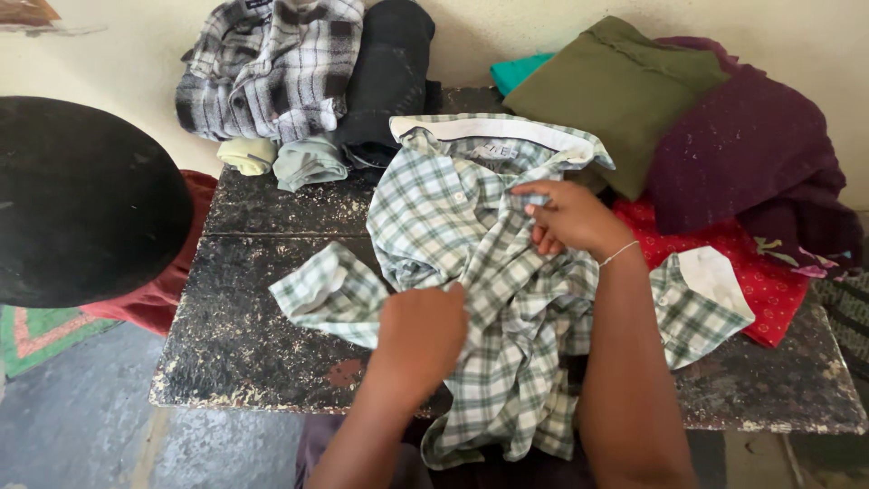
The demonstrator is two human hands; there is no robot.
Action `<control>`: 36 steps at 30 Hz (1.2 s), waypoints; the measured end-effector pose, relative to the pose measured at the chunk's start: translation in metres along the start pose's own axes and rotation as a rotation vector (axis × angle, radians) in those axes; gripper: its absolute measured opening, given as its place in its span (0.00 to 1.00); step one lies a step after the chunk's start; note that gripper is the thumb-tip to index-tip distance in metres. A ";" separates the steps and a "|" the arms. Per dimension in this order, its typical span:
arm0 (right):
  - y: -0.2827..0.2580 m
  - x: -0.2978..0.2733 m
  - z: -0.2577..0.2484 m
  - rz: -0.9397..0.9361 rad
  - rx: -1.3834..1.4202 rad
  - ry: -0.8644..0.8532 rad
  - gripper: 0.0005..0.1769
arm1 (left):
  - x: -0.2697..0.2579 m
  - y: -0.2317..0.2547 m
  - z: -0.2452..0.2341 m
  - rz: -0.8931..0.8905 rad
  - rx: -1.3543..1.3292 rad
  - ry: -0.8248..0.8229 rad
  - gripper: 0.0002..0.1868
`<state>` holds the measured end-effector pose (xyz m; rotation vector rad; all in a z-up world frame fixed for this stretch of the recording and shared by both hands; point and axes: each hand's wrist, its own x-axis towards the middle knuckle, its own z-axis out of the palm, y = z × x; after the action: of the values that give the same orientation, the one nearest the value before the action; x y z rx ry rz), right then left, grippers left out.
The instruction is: The person buttons a green-and-white checkered shirt on a table. They align the collar, then fasten each button from top to bottom, smoothing the placket as they go. Other folded clothes are visible nearby.
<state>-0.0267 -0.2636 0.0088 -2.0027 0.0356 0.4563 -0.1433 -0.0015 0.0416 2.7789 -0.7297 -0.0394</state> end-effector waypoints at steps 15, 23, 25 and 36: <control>-0.062 -0.086 -0.059 0.008 -0.392 -0.109 0.30 | -0.004 0.115 0.066 0.576 -0.747 -0.237 0.43; -0.059 -0.093 0.001 -0.095 -0.871 -0.105 0.50 | -0.038 0.109 0.061 0.229 0.096 -0.186 0.24; -0.055 -0.090 0.004 -0.229 -0.778 -0.090 0.47 | -0.038 0.100 0.058 0.175 0.120 -0.211 0.10; -0.045 -0.084 -0.071 0.096 -1.179 0.468 0.22 | -0.020 0.153 0.017 0.751 -0.699 -0.557 0.39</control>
<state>-0.0730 -0.3183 0.1032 -3.2460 0.1878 0.0067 -0.2358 -0.1239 0.0646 1.7033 -1.4922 -0.7688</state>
